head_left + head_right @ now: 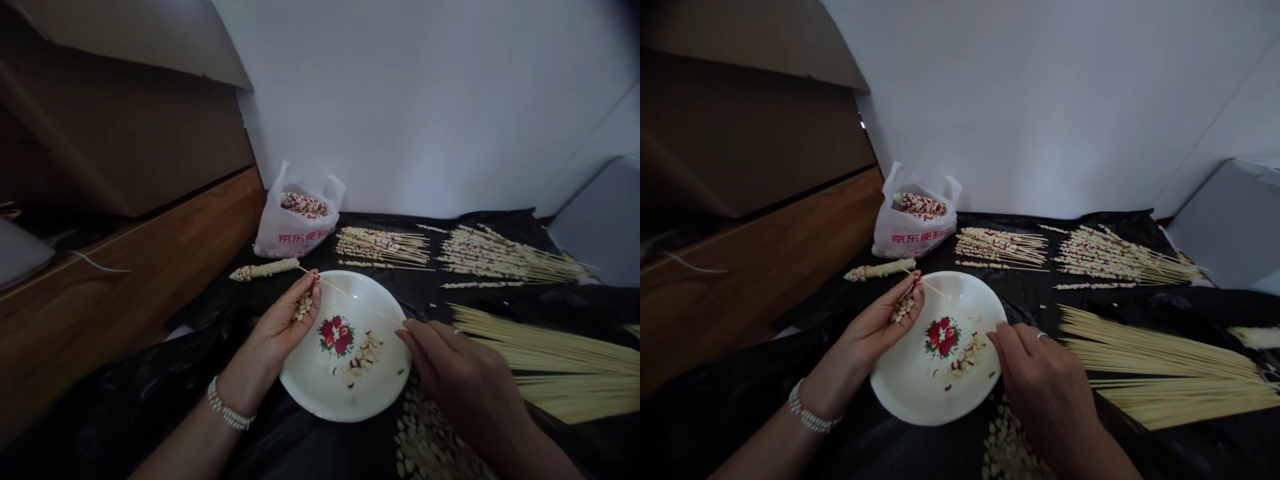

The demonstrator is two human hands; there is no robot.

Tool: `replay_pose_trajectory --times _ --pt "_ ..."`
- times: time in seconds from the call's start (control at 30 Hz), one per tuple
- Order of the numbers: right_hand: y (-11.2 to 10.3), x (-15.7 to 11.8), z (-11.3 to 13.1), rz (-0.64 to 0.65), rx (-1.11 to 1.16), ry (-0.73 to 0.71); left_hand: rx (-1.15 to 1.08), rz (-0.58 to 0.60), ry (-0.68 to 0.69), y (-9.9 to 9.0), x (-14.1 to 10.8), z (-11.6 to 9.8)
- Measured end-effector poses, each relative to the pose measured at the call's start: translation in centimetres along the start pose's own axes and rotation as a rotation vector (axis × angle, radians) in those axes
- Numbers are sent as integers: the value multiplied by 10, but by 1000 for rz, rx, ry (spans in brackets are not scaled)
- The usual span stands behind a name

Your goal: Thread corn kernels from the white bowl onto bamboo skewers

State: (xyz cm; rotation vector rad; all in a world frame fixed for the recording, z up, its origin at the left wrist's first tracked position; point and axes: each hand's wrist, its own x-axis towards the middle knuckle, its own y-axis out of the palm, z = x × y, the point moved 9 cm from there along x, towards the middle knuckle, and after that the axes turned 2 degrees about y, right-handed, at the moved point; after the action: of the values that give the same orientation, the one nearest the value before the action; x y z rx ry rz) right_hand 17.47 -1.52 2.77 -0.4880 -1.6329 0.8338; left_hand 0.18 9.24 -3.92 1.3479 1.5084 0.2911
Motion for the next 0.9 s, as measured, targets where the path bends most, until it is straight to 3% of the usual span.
replay_pose_trajectory --times 0.27,0.47,0.63,0.77,0.9 --pt "5 -4 8 9 34 -101 63 -41 84 -2 -7 -5" --pt "-4 -1 17 -74 55 -145 135 67 -35 0 -3 9" --pt "-7 2 27 -89 84 -143 338 140 -106 1 -13 37" --pt "-10 5 29 -96 116 -105 370 180 -217 3 -24 60" --pt "-11 4 25 -126 119 -87 318 173 -188 5 -20 50"
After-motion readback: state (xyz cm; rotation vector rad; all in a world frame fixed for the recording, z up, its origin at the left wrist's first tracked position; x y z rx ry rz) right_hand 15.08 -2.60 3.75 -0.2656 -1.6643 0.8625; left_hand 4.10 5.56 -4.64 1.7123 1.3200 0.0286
